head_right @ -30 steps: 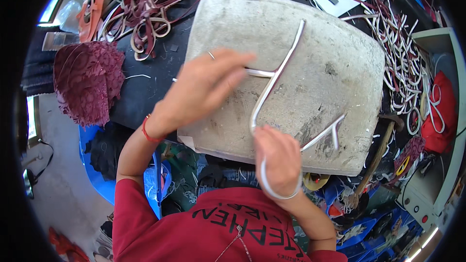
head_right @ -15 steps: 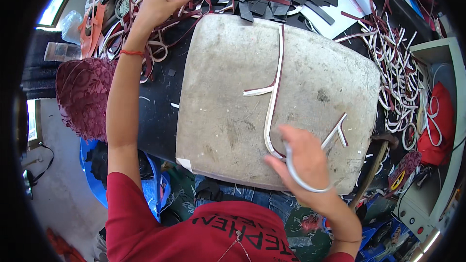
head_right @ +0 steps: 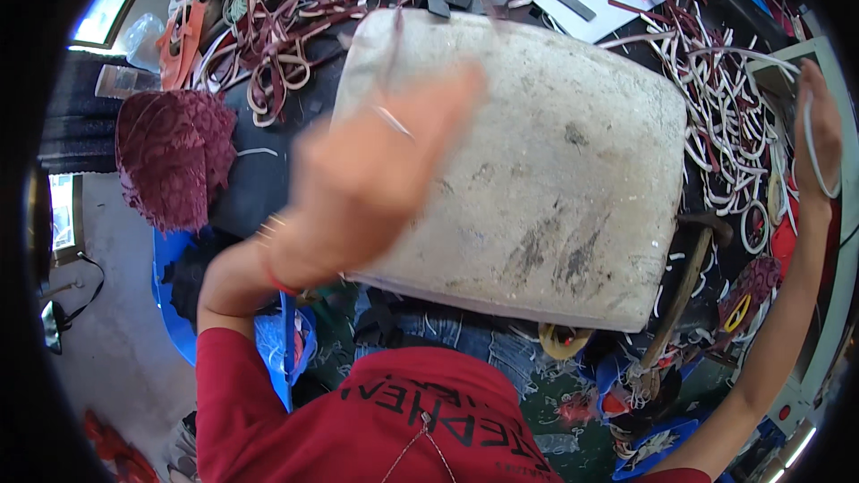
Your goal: Apply double-sided adhesive tape to the edges of leather shoe components.
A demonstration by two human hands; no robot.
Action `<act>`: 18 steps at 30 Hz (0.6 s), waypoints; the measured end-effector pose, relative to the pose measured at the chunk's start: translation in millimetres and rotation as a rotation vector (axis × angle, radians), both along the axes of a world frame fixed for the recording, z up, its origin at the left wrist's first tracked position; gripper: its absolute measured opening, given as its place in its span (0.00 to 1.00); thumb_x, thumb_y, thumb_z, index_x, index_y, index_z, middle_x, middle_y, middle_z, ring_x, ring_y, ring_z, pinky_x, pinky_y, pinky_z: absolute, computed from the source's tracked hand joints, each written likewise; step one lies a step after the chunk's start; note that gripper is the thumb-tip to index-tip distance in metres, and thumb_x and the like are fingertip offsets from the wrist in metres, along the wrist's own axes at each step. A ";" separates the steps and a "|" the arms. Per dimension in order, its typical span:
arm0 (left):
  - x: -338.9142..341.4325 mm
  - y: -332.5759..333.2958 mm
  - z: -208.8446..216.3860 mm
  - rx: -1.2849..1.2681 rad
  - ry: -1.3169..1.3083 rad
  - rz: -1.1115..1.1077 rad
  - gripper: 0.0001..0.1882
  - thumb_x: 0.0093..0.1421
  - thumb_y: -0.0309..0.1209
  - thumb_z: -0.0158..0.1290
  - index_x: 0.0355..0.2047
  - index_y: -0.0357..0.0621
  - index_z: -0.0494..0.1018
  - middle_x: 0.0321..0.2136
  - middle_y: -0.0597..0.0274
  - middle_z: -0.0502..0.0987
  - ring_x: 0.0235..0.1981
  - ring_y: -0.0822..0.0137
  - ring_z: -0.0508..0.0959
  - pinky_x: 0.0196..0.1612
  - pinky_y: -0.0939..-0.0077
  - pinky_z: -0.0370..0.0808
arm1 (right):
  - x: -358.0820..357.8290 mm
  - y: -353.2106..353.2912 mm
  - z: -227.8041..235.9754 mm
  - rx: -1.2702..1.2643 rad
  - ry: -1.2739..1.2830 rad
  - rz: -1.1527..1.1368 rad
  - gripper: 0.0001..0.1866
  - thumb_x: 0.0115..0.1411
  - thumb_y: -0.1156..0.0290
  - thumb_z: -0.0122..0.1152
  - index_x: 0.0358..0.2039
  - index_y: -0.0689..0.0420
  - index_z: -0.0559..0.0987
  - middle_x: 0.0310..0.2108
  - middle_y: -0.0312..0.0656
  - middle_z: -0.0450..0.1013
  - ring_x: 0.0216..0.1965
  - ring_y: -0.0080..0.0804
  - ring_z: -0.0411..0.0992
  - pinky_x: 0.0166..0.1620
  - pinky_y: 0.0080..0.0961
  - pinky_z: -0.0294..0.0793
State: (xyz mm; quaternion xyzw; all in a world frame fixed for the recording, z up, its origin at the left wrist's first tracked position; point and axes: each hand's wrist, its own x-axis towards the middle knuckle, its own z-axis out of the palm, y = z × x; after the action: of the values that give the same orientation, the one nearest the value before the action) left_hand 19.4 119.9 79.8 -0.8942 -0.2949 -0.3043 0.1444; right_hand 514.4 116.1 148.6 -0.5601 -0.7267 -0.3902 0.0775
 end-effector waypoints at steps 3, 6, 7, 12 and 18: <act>20.6 -67.9 -42.5 -0.361 -0.001 -0.075 0.23 0.56 0.26 0.55 0.54 0.37 0.71 0.40 0.58 0.77 0.28 0.68 0.77 0.31 0.76 0.75 | -35.8 -22.9 -32.8 -0.047 0.302 -0.162 0.19 0.64 0.68 0.57 0.54 0.60 0.73 0.47 0.54 0.74 0.48 0.49 0.74 0.50 0.32 0.72; 25.3 -81.6 -48.5 -0.594 -0.140 -0.140 0.21 0.56 0.26 0.56 0.51 0.36 0.72 0.43 0.53 0.76 0.34 0.63 0.79 0.37 0.73 0.77 | -124.9 -67.4 -62.4 -0.070 0.709 -0.253 0.15 0.64 0.68 0.59 0.48 0.61 0.77 0.43 0.47 0.77 0.44 0.35 0.76 0.48 0.30 0.73; 16.3 -70.5 -44.7 -0.520 -0.180 -0.216 0.21 0.56 0.26 0.57 0.51 0.36 0.72 0.45 0.52 0.76 0.38 0.60 0.79 0.39 0.71 0.77 | -162.3 -86.4 -71.8 -0.063 0.860 -0.223 0.13 0.63 0.67 0.61 0.45 0.61 0.78 0.41 0.45 0.79 0.42 0.32 0.76 0.47 0.28 0.73; -40.7 12.5 -45.3 -0.373 0.108 -0.239 0.23 0.57 0.30 0.57 0.53 0.39 0.71 0.53 0.46 0.72 0.56 0.53 0.72 0.59 0.58 0.68 | -326.2 -151.2 -114.3 -0.392 1.063 0.303 0.22 0.52 0.70 0.70 0.46 0.63 0.76 0.40 0.50 0.76 0.39 0.46 0.75 0.44 0.36 0.74; -63.6 -42.3 -61.5 -0.473 0.172 -0.125 0.29 0.58 0.47 0.57 0.53 0.39 0.71 0.54 0.48 0.71 0.59 0.52 0.68 0.65 0.50 0.59 | -308.4 -142.8 -142.8 -0.371 0.909 0.253 0.22 0.52 0.70 0.70 0.47 0.62 0.76 0.44 0.51 0.75 0.43 0.47 0.75 0.46 0.36 0.74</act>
State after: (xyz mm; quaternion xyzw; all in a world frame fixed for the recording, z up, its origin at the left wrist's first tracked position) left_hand -44.3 77.6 18.3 -0.9423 -0.2884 -0.1580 -0.0633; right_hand 206.0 -26.7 5.7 -0.5852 -0.7387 0.0410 0.3320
